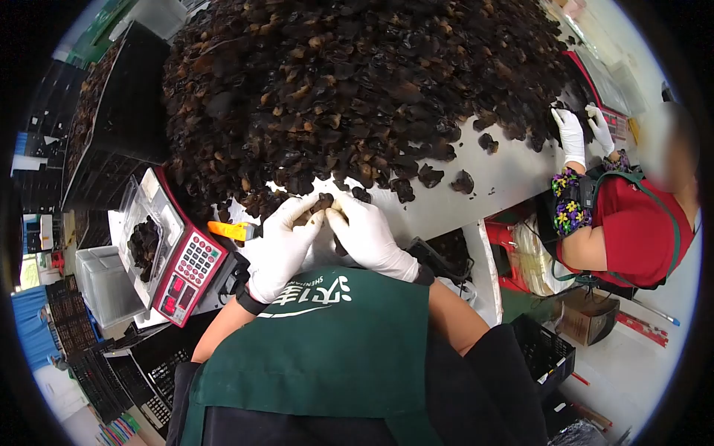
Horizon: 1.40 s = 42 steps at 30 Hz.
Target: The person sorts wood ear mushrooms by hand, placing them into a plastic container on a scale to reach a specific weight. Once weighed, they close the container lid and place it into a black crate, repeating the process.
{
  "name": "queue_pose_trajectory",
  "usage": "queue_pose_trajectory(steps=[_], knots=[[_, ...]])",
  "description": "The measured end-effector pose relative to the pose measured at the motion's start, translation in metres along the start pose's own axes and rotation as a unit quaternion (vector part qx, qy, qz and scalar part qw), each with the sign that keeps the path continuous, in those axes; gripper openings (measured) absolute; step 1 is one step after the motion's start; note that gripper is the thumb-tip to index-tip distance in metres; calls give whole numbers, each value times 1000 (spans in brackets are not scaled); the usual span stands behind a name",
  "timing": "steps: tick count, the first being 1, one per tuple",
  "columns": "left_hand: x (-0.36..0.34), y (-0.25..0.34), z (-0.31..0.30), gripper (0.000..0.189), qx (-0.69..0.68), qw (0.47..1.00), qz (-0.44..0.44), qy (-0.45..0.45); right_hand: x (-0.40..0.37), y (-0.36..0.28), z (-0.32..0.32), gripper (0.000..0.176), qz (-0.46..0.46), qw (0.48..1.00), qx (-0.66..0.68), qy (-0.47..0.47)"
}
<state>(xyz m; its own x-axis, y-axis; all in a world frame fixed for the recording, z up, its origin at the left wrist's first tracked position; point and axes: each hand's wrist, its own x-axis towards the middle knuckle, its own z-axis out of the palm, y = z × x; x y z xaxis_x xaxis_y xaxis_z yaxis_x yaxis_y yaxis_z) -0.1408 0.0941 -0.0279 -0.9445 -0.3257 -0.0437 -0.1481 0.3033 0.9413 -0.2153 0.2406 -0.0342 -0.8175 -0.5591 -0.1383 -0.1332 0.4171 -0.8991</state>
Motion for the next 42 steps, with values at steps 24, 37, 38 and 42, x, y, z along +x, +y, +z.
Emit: queue_pose_trajectory(steps=[24, 37, 38, 42], knots=[[2, -34, 7, 25, -120, 986, -118, 14, 12, 31, 12, 10, 8, 1000, 29, -8], [20, -59, -57, 35, -92, 978, -79, 169, 52, 68, -15, 69, -210, 920, -322, 79], [22, -59, -58, 42, 0, 983, -64, 172, 47, 69, -9, 69, -220, 916, -332, 59], [41, -40, -43, 68, 301, 943, 88, 110, 50, 65, 0, 64, -248, 901, -356, 9]])
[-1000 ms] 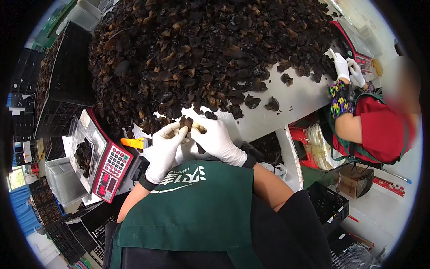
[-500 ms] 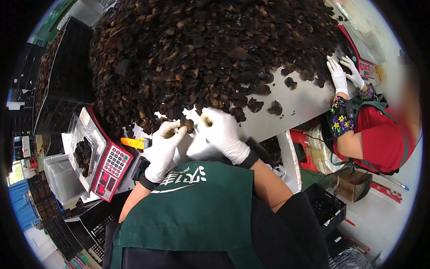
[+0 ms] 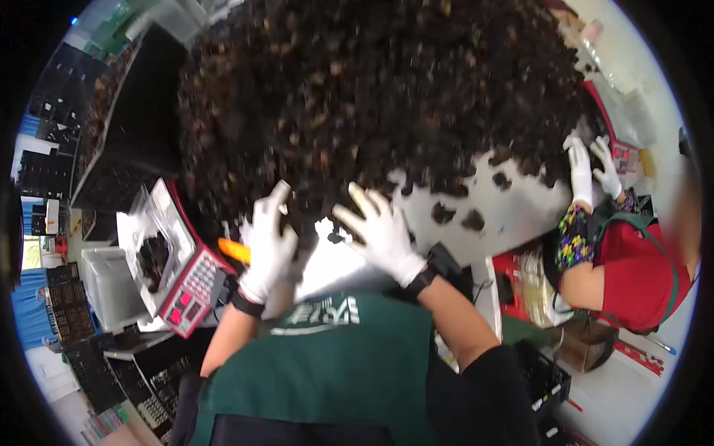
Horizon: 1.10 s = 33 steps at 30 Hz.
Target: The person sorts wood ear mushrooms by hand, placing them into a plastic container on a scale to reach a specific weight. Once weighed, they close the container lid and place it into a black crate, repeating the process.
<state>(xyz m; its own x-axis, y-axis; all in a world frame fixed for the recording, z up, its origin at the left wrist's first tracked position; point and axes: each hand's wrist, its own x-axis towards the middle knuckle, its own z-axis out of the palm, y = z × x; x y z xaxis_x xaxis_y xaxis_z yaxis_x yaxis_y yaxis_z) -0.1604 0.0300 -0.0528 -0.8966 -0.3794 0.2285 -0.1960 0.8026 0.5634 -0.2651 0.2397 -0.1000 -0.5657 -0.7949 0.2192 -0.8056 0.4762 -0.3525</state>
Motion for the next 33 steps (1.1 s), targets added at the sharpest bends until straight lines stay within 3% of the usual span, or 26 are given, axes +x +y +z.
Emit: queue_pose_trajectory(steps=[3, 5, 7, 8, 11, 16, 19, 20, 21, 23, 24, 26, 29, 31, 33], knots=[[13, 22, 18, 72, 124, 988, 83, -30, 21, -1, 1, 55, -18, 998, -54, 13], [19, 15, 38, 72, 160, 982, 66, -74, 24, 5, 14, 46, -11, 999, -26, 33], [25, 3, 44, 67, 96, 989, 54, -96, 27, 6, 12, 41, 21, 1000, 3, 10], [26, -5, 46, 58, 81, 992, 56, -84, 29, 4, 10, 37, 21, 999, 15, 43], [30, -9, 32, 53, 12, 994, 12, -107, 33, 5, 9, 33, 26, 991, 90, 92], [28, -19, 22, 35, -41, 998, -9, -41, 47, -20, -32, 32, 133, 959, 218, 123], [30, -44, 22, 30, -142, 987, 30, 66, 56, -10, -17, 26, 118, 929, 308, 168], [15, -43, 5, 27, -264, 960, -76, 49, 52, -22, -27, 25, 207, 792, 570, 72], [28, -34, -15, 25, -378, 910, -163, 49, 69, -22, -48, 26, 270, 579, 769, -1], [19, -36, -41, 25, -521, 827, -208, 37, 77, -36, -54, 24, 365, 381, 849, 4], [12, -31, -56, 27, -611, 751, -248, 33, 79, -35, -44, 25, 342, 390, 855, 0], [-7, -42, -68, 27, -596, 762, -251, 42, 87, -42, -30, 29, 297, 404, 864, -38], [-41, -36, -107, 26, -585, 759, -283, 43, 107, -89, -24, 32, 319, 393, 860, -68], [-71, -54, -123, 26, -538, 797, -273, 36, 128, -117, -14, 33, 287, 408, 854, -145], [-90, -56, -157, 27, -529, 788, -308, 68, 154, -152, -3, 36, 278, 497, 806, -163]])
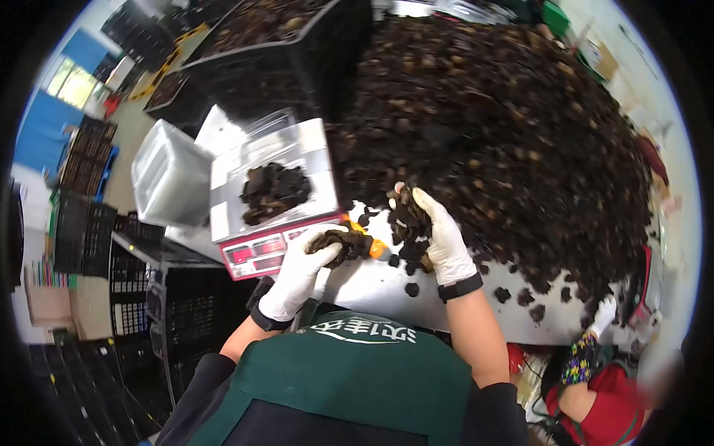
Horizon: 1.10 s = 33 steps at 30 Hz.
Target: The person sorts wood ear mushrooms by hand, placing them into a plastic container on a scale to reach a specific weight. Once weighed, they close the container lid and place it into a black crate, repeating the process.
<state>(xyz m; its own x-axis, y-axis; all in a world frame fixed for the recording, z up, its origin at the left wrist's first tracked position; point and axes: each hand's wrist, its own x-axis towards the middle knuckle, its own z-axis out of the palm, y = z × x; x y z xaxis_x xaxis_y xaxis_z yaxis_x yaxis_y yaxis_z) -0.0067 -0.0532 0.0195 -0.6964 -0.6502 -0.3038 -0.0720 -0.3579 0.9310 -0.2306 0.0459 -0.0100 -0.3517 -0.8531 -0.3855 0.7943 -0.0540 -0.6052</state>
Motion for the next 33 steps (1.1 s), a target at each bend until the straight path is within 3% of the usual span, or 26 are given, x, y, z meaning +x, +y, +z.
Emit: queue_pose_trajectory(steps=[1, 4, 6, 8, 10, 12, 14, 17, 20, 22, 24, 28, 32, 33], knots=[[-4, 9, -18, 28, 8, 999, 37, 20, 9, -1, 31, 31, -1, 999, -36, 12], [-5, 40, -61, 27, 112, 957, 240, 116, 53, 10, 93, 30, -76, 972, -192, -113], [5, 46, -92, 28, 298, 867, 325, 232, 60, 14, 146, 30, -80, 952, -270, -121], [18, 48, -119, 42, 400, 830, 334, 198, 84, 36, 170, 31, -162, 916, -338, -143], [32, 42, -123, 60, 493, 798, 300, 172, 107, 53, 170, 34, -339, 763, -522, -176], [35, 36, -125, 85, 489, 816, 270, 151, 108, 61, 167, 43, -393, 610, -669, -159], [36, 30, -131, 96, 450, 833, 287, 147, 111, 53, 165, 44, -294, 600, -721, -184], [32, 34, -138, 102, 372, 872, 290, 132, 114, 43, 166, 39, -310, 655, -662, -188], [35, 35, -136, 101, 335, 876, 306, 164, 100, 20, 177, 26, -287, 728, -603, -155], [40, 32, -136, 97, 301, 896, 290, 149, 86, 7, 164, 23, -282, 752, -589, -92], [42, 36, -135, 92, 276, 907, 288, 137, 72, -3, 139, 22, -277, 741, -609, -55], [35, 48, -138, 85, 58, 952, 265, 144, 42, 1, 59, 22, -232, 692, -684, 7], [33, 47, -160, 79, 47, 934, 290, 203, 17, 16, -2, 55, -175, 502, -847, 19], [32, 48, -161, 78, 40, 931, 291, 215, 13, 14, -9, 64, -143, 478, -866, 27]])
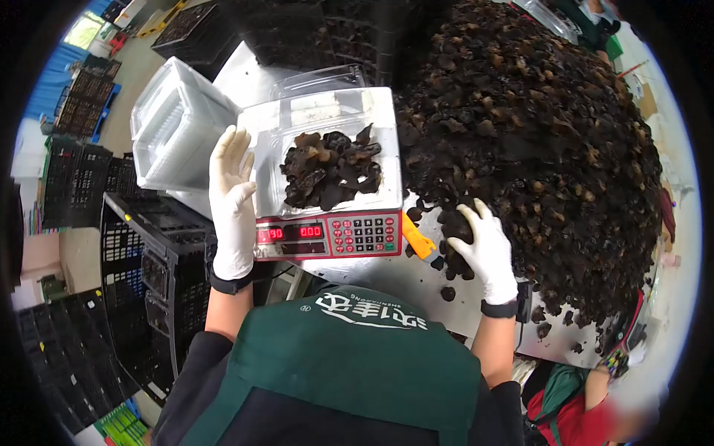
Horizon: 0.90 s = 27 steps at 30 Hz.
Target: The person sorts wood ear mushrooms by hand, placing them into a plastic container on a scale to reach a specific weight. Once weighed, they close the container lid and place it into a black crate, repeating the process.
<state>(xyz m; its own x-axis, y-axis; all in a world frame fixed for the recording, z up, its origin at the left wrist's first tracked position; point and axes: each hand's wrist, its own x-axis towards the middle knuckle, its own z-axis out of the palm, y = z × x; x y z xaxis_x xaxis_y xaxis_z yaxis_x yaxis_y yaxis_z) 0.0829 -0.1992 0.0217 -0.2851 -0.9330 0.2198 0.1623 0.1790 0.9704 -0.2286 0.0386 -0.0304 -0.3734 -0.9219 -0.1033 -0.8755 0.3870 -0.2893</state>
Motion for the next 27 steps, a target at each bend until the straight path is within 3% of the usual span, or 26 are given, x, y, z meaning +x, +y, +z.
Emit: queue_pose_trajectory(steps=[3, 7, 11, 13, 14, 18, 19, 23, 27], knots=[[-3, 8, -7, 78, 6, 999, -7, 51, 8, -30, -36, 61, 10, 998, -47, 42], [0, 17, -15, 78, 43, 994, 10, 100, 57, -115, -71, 58, -176, 970, 41, 161], [0, 22, -12, 73, 71, 993, 23, 94, 109, -184, -43, 46, -385, 894, 138, 181], [-3, 22, -9, 71, 89, 992, 22, 83, 129, -189, -5, 36, -410, 890, 181, 87], [-5, 20, -11, 66, 101, 992, 26, 70, 134, -187, 4, 26, -416, 883, 192, 100], [-13, 7, -9, 58, 162, 986, -16, 33, 136, -176, -14, 20, -276, 888, 357, 93], [-14, 2, -9, 57, 193, 981, 6, 20, 135, -171, -19, 21, -190, 905, 377, 60], [-12, -2, 0, 50, 306, 948, 86, -31, 128, -151, -41, 26, -86, 828, 553, 11], [-8, 10, 6, 43, 349, 928, 127, -43, 109, -127, -49, 22, 4, 783, 622, -1]])
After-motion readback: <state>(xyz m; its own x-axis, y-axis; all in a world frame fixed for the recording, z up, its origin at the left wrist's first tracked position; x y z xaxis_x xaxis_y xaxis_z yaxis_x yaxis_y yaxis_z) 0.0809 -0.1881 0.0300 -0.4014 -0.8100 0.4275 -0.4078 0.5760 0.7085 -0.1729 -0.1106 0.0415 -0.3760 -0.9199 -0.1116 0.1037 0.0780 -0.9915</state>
